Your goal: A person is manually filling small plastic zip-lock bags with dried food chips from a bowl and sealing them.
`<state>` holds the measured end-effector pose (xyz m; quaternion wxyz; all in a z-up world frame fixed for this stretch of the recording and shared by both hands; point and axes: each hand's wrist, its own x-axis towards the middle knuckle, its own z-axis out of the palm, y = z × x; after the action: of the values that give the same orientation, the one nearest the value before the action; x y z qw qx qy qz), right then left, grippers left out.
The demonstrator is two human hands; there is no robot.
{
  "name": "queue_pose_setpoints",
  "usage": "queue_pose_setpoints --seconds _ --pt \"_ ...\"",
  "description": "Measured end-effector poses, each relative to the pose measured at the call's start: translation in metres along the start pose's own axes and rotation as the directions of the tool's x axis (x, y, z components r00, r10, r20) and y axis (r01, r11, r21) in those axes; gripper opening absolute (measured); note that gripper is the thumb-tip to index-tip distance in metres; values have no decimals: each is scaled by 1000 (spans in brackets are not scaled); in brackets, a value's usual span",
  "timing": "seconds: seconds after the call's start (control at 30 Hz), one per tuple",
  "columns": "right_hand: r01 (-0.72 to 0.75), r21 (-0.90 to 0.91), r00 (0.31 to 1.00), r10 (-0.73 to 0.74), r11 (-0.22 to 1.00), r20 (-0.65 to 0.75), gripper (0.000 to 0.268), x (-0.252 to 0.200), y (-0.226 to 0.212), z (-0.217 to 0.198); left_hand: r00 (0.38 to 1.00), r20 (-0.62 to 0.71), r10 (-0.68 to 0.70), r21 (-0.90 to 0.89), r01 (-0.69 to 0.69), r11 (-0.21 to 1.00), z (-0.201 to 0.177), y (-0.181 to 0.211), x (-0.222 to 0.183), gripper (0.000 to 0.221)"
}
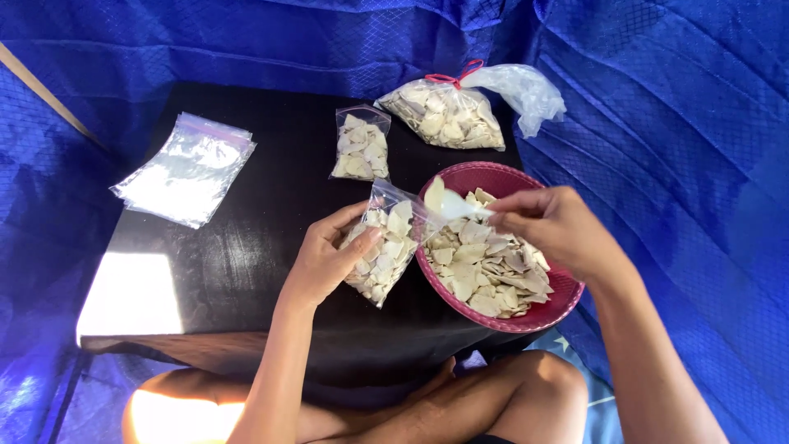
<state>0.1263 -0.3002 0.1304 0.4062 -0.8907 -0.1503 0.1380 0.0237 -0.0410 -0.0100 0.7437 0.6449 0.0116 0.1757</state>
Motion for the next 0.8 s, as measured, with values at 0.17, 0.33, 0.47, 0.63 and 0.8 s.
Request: queue_pose_setpoints --seconds 0.17,0.33,0.47,0.63,0.8 --pt "116 -100 993 -119 988 -26 26 -4 -28 3 997 -61 50 23 -49 999 -1 -2 0 47" --pt "213 -390 958 -270 896 -95 27 -17 -62 20 992 -102 79 12 -79 997 2 12 -3 50" --pt "380 -491 876 -475 784 -81 28 -22 -62 17 992 -94 85 -14 -87 996 2 13 -2 51" --pt "158 -615 929 -327 773 -172 27 -22 -32 10 987 -132 96 -29 -101 995 1 12 0 49" --pt "-19 -867 968 -209 497 -141 34 -17 13 20 981 -148 129 -52 -138 989 0 8 -1 48"
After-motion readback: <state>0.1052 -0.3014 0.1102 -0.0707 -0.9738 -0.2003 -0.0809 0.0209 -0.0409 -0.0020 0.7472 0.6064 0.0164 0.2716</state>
